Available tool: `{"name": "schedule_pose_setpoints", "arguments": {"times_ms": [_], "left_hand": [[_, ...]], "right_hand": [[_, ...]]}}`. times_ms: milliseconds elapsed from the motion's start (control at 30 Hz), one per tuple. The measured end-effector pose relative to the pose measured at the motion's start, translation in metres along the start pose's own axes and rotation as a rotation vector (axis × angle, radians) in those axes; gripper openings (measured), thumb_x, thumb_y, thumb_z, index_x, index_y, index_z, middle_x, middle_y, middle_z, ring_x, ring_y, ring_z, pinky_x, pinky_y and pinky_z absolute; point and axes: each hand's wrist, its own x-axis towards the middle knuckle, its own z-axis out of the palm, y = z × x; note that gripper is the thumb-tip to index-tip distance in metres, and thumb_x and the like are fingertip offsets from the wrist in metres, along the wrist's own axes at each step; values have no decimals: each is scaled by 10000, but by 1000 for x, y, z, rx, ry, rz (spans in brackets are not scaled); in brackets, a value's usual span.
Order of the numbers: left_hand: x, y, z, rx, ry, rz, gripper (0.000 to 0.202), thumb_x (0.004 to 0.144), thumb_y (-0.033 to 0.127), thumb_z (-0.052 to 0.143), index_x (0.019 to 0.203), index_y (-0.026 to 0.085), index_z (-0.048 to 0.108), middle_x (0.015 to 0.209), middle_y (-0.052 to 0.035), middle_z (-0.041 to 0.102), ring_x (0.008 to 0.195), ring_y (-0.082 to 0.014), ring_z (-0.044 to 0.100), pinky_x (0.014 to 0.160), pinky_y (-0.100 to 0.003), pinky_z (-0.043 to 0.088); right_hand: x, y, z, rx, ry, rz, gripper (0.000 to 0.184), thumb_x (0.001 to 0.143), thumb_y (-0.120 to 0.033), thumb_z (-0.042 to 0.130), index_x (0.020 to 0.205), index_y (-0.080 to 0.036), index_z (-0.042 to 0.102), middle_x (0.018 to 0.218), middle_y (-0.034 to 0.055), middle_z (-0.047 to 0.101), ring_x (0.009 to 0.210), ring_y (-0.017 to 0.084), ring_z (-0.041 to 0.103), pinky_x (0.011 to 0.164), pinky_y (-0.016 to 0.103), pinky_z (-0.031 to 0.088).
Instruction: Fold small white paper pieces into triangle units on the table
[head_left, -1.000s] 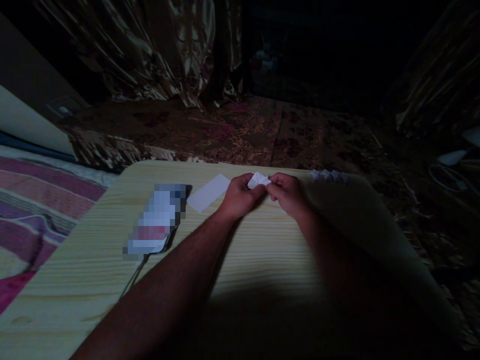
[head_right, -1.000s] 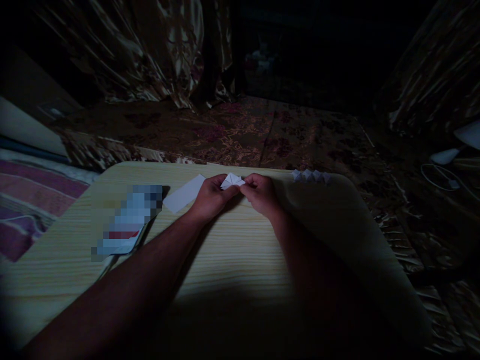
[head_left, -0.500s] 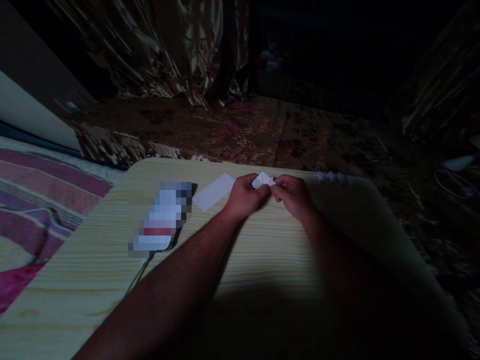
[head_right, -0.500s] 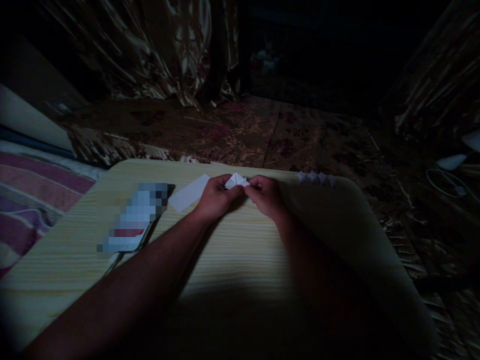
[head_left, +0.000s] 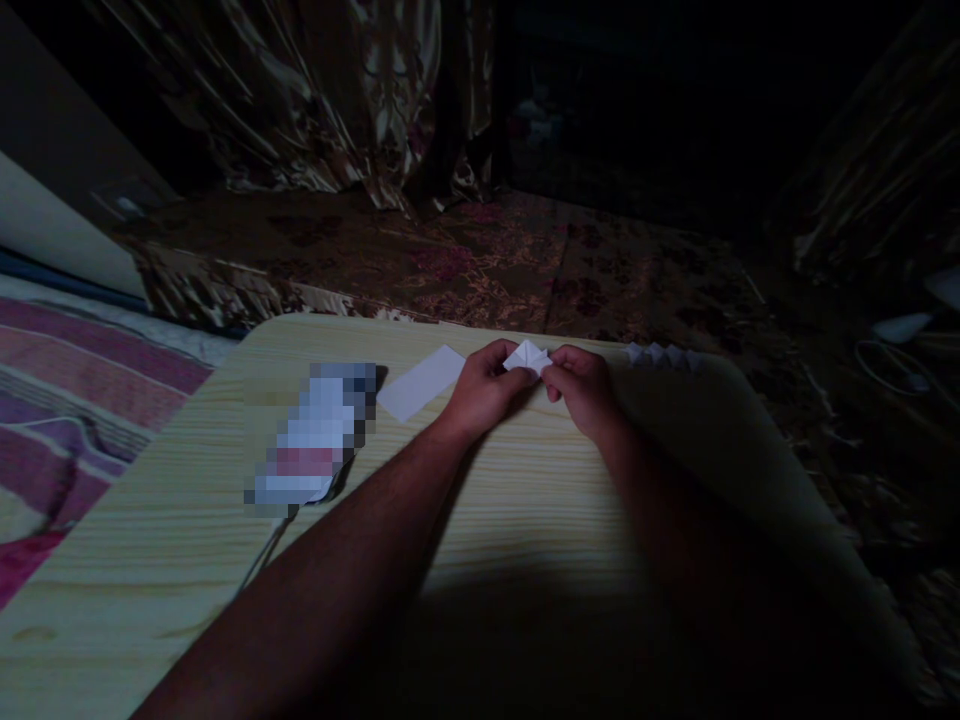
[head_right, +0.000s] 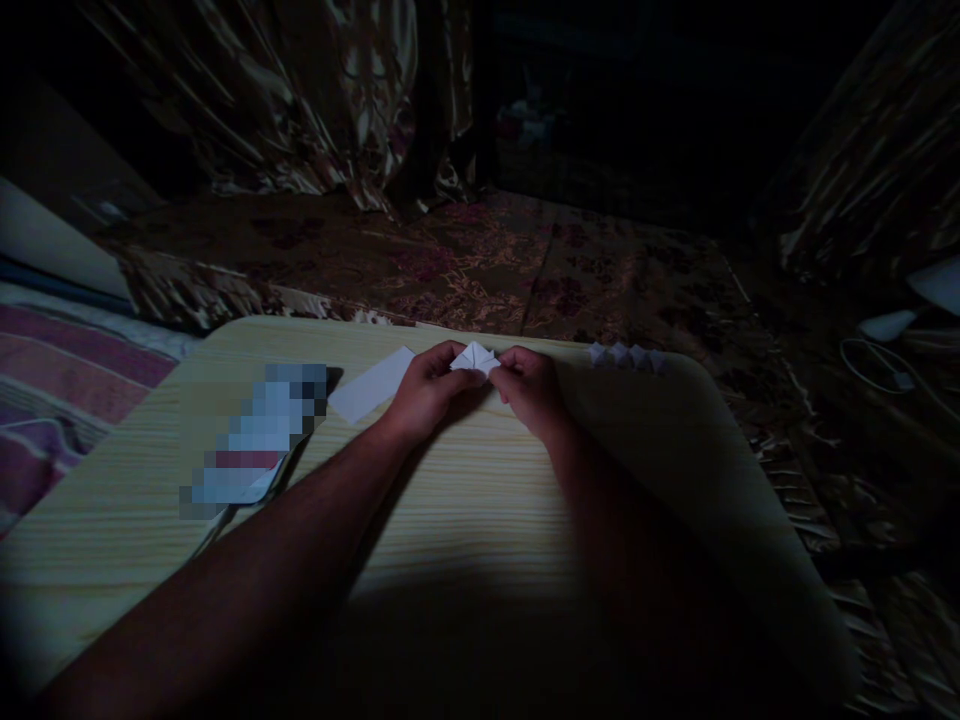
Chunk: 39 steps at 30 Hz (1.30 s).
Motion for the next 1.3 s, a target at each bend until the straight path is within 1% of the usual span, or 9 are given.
{"name": "schedule_pose_setpoints", "arguments": {"times_ms": [100,233,400,567,700,867,1000,1133,1300], "left_hand": [[3,-4,-2,-191,44,-62,172,705,254,617,839,154,659,625,5,590,528,-105,471,485,-223,335],[7,-7,-3,-259,111,-81,179,687,239,620,826,148,685,599,2,574,495,-93,436,456,-220,297],[6,-5,-3,-195,136,-56,190,667,227,641,826,138,693,575,17,548,484,-76,400,459,-215,275],[4,-6,-2,-98,137,-38,194,662,217,646,837,145,688,608,24,579,507,-78,440,504,-211,339],[2,-6,0,-31,86,-21,233,639,211,674,863,148,686,711,2,653,592,-106,535,577,-222,412],[1,-6,0,8,-13,-33,310,632,212,697,934,142,684,696,0,645,543,-99,517,527,-217,393],[2,-6,0,2,-38,-23,311,637,189,693,942,139,670,704,-4,645,546,-95,528,512,-211,391],[2,-4,1,-43,-14,-26,339,643,189,696,973,141,636,654,14,625,501,-93,532,469,-203,384],[2,-3,2,-112,59,-49,400,643,206,718,1017,156,582,728,-8,661,510,-105,583,449,-198,409]], "right_hand": [[1,4,0,40,-8,-11,84,681,-233,595,630,-191,544,452,-67,484,435,86,404,467,233,315],[2,6,0,44,-4,-9,84,687,-241,599,641,-190,551,465,-65,495,438,84,414,472,230,329],[2,5,1,40,9,7,82,681,-249,598,649,-190,551,469,-61,500,443,86,429,476,229,337],[4,5,2,116,43,-9,87,701,-257,597,672,-193,546,479,-61,514,431,82,437,468,223,340],[5,7,3,108,68,9,111,719,-294,605,711,-195,554,463,-67,505,412,85,442,453,220,344],[5,7,4,80,85,5,148,718,-324,632,730,-185,584,494,-56,521,413,87,448,425,221,336],[4,5,4,95,64,-5,174,727,-341,646,766,-177,602,555,-39,565,431,82,458,424,220,344],[4,4,4,128,60,-3,216,730,-354,645,854,-182,606,557,-50,558,445,81,461,438,217,361],[4,3,5,117,10,19,252,707,-375,671,852,-178,609,575,-42,580,473,88,490,450,218,384]]}}
